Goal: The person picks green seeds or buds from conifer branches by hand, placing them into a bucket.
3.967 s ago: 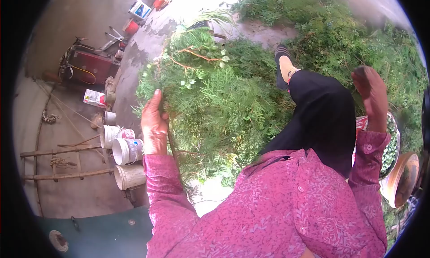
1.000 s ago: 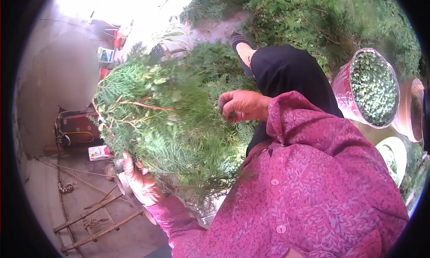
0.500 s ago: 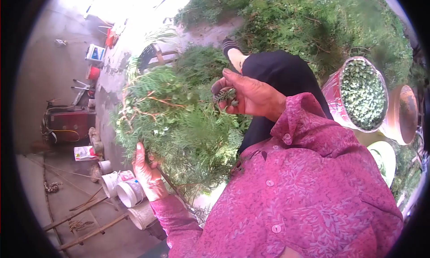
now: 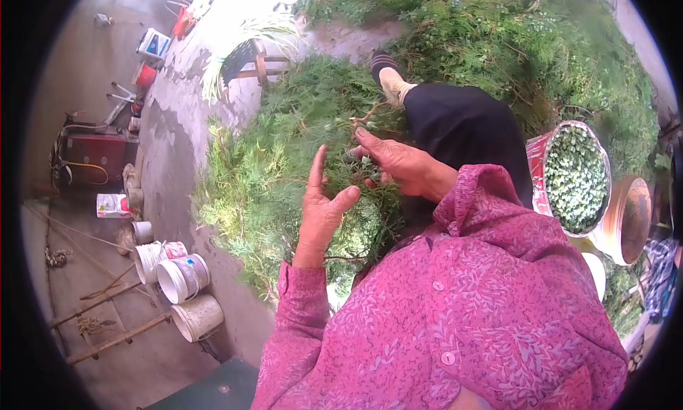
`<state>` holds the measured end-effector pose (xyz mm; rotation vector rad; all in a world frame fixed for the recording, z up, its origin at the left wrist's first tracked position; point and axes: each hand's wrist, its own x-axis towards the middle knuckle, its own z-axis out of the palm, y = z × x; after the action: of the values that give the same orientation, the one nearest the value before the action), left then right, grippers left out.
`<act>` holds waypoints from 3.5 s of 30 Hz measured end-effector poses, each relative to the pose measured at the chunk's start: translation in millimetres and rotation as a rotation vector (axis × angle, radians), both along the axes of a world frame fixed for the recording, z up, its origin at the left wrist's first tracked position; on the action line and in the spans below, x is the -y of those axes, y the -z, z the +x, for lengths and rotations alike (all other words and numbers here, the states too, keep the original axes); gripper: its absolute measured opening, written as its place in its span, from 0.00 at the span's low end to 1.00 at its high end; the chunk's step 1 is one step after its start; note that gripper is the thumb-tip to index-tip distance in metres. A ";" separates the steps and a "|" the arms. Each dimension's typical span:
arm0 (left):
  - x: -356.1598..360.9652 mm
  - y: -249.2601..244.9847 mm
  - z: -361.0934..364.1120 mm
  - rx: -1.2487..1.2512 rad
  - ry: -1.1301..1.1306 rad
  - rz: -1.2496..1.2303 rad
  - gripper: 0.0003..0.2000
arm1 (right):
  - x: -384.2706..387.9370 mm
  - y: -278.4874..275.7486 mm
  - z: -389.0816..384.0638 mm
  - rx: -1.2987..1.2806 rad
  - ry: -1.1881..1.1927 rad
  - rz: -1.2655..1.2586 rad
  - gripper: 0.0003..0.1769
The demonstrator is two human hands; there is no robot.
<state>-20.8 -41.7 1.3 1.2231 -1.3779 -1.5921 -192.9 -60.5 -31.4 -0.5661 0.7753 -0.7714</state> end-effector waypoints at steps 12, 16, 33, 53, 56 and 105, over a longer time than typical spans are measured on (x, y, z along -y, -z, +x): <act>12.1 20.6 6.5 0.006 -0.169 0.040 0.19 | 11.9 -1.2 19.8 -0.251 -0.184 -0.025 0.45; 11.2 28.9 12.8 0.055 -0.171 0.045 0.15 | 12.5 14.8 21.4 -0.234 -0.097 0.046 0.41; -6.8 26.4 13.1 0.142 -0.205 -0.042 0.02 | -5.9 32.2 20.9 -0.030 0.102 0.071 0.14; -18.3 7.0 2.5 0.030 -0.113 -0.030 0.10 | -18.7 -3.6 16.2 -0.605 0.142 -0.780 0.19; -15.4 23.5 7.6 0.143 -0.129 -0.154 0.07 | -19.8 -3.8 14.5 -0.588 0.143 -0.736 0.19; -15.1 0.4 31.3 0.059 -0.123 0.058 0.13 | 20.2 -20.1 -12.0 0.224 0.196 -0.132 0.07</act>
<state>10.5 -26.6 0.9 1.3731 -1.2744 -1.5306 -204.9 -80.7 -11.3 -0.5153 0.5808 -1.0539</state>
